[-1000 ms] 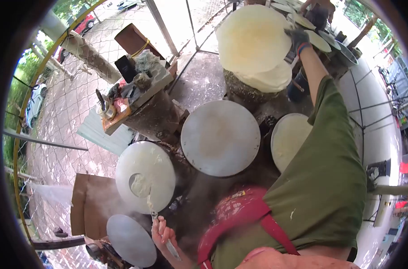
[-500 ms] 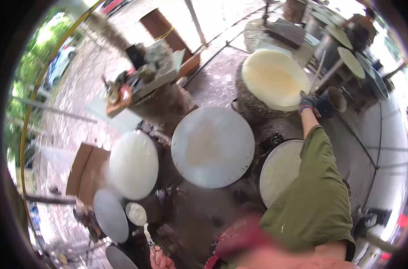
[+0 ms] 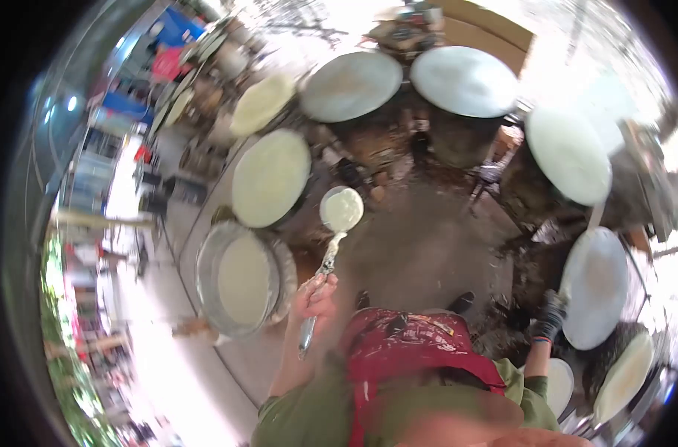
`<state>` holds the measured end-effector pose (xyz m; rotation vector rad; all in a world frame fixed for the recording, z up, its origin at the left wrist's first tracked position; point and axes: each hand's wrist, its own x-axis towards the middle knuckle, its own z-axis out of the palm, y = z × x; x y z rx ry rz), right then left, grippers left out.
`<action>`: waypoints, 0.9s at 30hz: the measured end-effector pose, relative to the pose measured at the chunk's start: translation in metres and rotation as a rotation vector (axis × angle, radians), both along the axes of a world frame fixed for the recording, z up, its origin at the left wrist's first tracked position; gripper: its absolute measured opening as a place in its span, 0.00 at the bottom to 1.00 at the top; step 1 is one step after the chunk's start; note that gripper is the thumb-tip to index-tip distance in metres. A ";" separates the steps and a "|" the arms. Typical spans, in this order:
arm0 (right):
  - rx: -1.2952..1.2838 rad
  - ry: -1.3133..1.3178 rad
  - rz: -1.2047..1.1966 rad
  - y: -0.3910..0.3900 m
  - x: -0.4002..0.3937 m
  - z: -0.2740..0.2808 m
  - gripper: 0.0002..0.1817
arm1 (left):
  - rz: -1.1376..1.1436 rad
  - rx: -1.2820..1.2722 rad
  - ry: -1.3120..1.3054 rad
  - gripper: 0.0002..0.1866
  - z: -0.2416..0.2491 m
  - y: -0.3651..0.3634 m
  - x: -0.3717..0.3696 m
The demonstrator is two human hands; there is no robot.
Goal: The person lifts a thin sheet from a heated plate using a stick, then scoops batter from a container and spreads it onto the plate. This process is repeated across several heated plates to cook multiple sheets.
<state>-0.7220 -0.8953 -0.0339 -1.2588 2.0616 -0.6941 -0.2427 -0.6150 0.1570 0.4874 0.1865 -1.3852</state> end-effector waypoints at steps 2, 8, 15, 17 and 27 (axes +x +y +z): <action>-0.200 -0.101 0.401 0.034 0.123 -0.010 0.20 | 0.144 0.165 -0.148 0.15 -0.006 0.087 0.042; -0.172 -0.149 1.018 0.192 0.397 0.042 0.15 | 0.357 0.930 -0.802 0.15 -0.062 0.272 0.186; -0.107 0.155 1.421 0.294 0.477 0.038 0.19 | -0.686 1.387 -1.730 0.12 -0.231 0.377 0.317; -0.048 0.138 1.399 0.305 0.486 0.037 0.19 | -0.559 1.345 -1.808 0.12 -0.274 0.369 0.351; 0.163 0.217 1.416 0.339 0.489 0.012 0.20 | -0.615 1.012 -1.184 0.17 -0.346 0.408 0.375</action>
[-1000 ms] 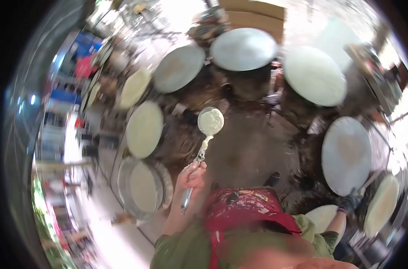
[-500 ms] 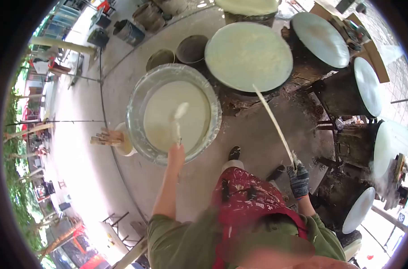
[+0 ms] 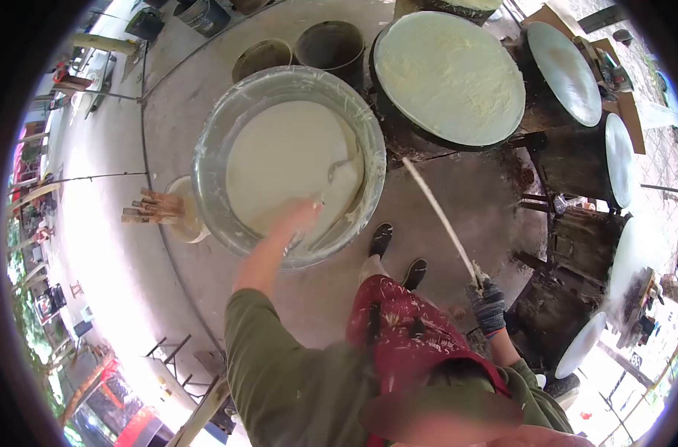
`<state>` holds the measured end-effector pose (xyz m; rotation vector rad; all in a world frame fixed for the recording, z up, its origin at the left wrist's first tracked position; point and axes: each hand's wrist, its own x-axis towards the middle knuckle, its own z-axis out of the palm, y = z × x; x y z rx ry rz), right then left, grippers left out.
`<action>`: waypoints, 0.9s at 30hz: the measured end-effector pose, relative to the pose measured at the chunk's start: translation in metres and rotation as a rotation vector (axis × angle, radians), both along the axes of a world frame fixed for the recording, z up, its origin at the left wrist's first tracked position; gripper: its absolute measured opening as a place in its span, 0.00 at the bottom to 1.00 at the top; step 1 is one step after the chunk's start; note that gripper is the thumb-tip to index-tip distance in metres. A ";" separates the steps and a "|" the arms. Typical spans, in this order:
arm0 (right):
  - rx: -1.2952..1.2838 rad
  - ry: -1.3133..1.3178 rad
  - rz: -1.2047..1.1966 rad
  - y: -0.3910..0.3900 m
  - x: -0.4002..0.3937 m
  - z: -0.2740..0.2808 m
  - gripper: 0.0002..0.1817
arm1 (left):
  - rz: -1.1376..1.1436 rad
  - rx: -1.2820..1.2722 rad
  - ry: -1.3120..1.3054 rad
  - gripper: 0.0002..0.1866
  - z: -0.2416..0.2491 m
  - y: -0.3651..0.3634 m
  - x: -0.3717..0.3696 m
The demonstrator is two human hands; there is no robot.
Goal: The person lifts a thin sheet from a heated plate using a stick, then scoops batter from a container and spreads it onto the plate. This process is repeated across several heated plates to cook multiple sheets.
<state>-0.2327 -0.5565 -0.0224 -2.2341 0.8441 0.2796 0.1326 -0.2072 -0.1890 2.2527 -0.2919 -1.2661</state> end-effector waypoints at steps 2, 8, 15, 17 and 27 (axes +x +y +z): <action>0.121 -0.078 0.043 0.012 0.003 -0.007 0.20 | 0.307 -0.203 0.402 0.18 0.023 0.019 -0.049; 0.187 0.121 0.288 0.049 -0.022 -0.018 0.17 | 1.207 -0.921 1.144 0.18 0.071 -0.003 -0.190; -0.090 -0.325 0.793 0.024 -0.084 -0.019 0.16 | 1.441 -1.307 1.118 0.16 0.196 -0.038 -0.245; 0.126 -0.410 0.590 0.013 -0.089 -0.014 0.15 | 1.268 -1.342 0.946 0.17 0.248 -0.021 -0.241; 0.673 -0.397 -0.196 -0.052 -0.053 0.002 0.16 | 1.172 -1.512 0.335 0.17 0.351 0.012 -0.162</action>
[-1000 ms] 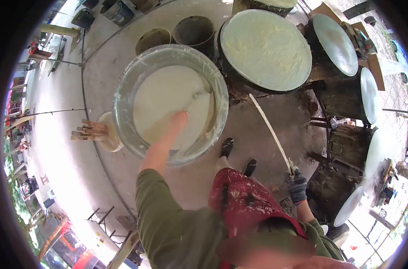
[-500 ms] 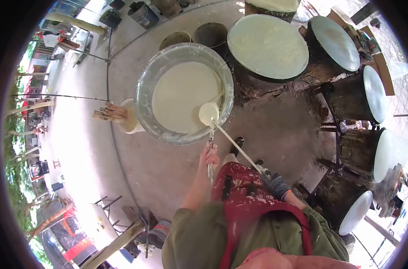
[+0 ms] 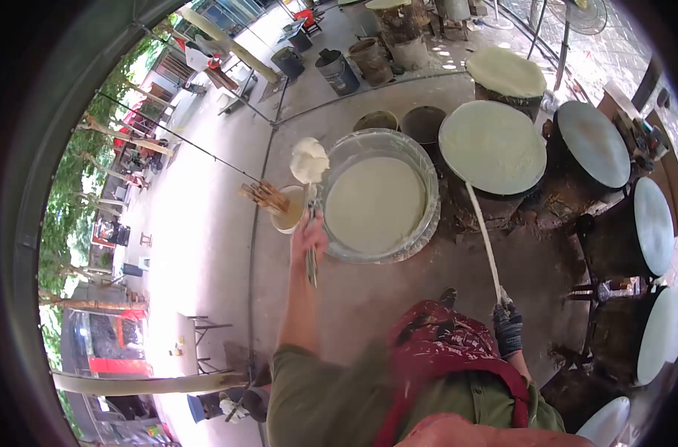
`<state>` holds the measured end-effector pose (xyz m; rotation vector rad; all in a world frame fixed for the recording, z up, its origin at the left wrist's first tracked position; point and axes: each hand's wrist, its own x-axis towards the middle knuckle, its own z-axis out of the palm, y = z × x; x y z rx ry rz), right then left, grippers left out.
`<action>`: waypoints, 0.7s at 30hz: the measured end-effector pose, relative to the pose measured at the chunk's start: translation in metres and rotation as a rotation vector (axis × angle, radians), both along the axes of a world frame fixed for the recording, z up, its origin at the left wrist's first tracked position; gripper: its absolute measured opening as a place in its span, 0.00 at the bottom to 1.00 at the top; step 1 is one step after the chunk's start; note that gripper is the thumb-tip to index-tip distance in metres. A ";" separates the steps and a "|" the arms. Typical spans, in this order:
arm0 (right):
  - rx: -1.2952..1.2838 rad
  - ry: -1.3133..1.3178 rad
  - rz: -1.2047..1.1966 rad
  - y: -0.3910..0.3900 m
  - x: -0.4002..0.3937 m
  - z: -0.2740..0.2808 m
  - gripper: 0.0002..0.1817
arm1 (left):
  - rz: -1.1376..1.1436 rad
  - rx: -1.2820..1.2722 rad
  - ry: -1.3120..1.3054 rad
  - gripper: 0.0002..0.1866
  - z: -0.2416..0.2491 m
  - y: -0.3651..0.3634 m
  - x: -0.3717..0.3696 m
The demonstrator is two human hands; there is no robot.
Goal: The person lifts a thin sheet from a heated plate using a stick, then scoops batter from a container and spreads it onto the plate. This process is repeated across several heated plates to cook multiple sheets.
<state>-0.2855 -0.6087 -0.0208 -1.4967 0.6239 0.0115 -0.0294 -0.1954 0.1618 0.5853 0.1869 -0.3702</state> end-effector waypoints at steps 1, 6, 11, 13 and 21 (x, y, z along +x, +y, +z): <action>-0.012 0.037 0.002 -0.010 0.005 -0.006 0.16 | 0.047 -0.004 0.046 0.17 -0.005 -0.004 0.025; -0.388 -0.174 0.021 -0.050 0.045 -0.009 0.20 | 0.048 0.535 -0.274 0.17 -0.001 -0.044 0.075; -0.168 -0.003 -0.226 -0.105 0.061 -0.037 0.18 | -0.188 0.701 -0.326 0.18 0.037 -0.123 0.104; -0.112 0.018 -0.324 -0.138 0.065 -0.052 0.19 | -0.324 0.492 -0.236 0.17 0.043 -0.173 0.122; -0.204 -0.092 -0.427 -0.331 0.076 -0.015 0.14 | -0.659 0.169 0.144 0.14 0.004 -0.449 0.128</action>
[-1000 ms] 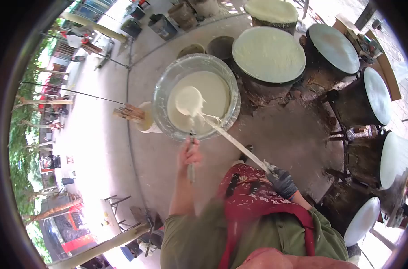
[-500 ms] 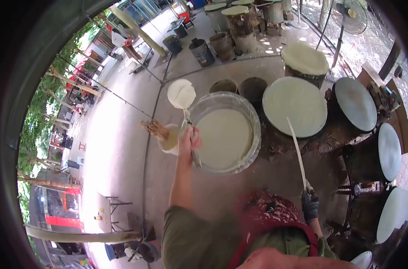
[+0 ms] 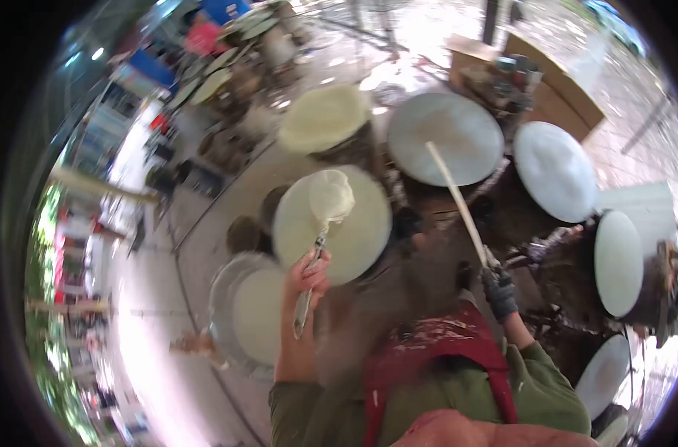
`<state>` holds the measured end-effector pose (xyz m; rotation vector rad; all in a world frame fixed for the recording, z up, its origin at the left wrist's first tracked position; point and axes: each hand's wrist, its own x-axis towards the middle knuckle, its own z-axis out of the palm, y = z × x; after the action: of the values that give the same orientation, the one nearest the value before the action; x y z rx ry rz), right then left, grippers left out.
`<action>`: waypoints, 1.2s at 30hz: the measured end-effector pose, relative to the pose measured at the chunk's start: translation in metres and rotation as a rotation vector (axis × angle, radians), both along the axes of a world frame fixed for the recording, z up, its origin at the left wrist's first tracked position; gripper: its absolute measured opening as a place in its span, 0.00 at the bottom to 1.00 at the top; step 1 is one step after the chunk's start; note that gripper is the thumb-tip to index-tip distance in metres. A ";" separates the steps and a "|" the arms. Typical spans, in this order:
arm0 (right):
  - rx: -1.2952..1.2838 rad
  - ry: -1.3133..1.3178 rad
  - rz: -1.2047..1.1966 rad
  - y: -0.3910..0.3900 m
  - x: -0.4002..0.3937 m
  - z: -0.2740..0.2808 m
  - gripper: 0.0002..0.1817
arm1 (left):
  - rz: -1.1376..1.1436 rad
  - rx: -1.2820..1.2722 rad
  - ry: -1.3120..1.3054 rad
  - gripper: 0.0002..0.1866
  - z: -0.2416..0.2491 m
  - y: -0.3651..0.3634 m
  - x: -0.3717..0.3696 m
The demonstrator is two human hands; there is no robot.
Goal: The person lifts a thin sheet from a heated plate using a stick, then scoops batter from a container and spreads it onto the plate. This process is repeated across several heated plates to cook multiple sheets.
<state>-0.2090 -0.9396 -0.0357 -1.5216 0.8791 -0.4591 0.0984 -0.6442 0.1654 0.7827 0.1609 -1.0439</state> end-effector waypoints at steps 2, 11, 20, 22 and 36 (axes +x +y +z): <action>0.059 -0.019 -0.085 -0.062 -0.018 -0.007 0.15 | -0.102 0.042 -0.022 0.15 0.002 -0.087 -0.006; -0.295 0.246 -0.182 -0.269 0.051 -0.020 0.19 | -0.384 0.078 -0.469 0.19 -0.043 -0.409 0.038; -0.460 0.574 0.009 -0.297 0.165 0.002 0.19 | -0.205 0.749 -1.045 0.14 -0.147 -0.515 0.066; -0.320 0.376 -0.113 -0.299 0.164 -0.014 0.20 | 0.038 0.795 -1.558 0.16 -0.191 -0.493 0.095; 0.107 0.153 -0.026 -0.303 0.219 -0.077 0.17 | 0.147 0.668 -1.035 0.12 -0.086 -0.350 0.139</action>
<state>0.0104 -1.2421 -0.1125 -1.4628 1.0268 -0.3122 0.2379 -0.9946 0.0793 1.7939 -0.3384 -0.3253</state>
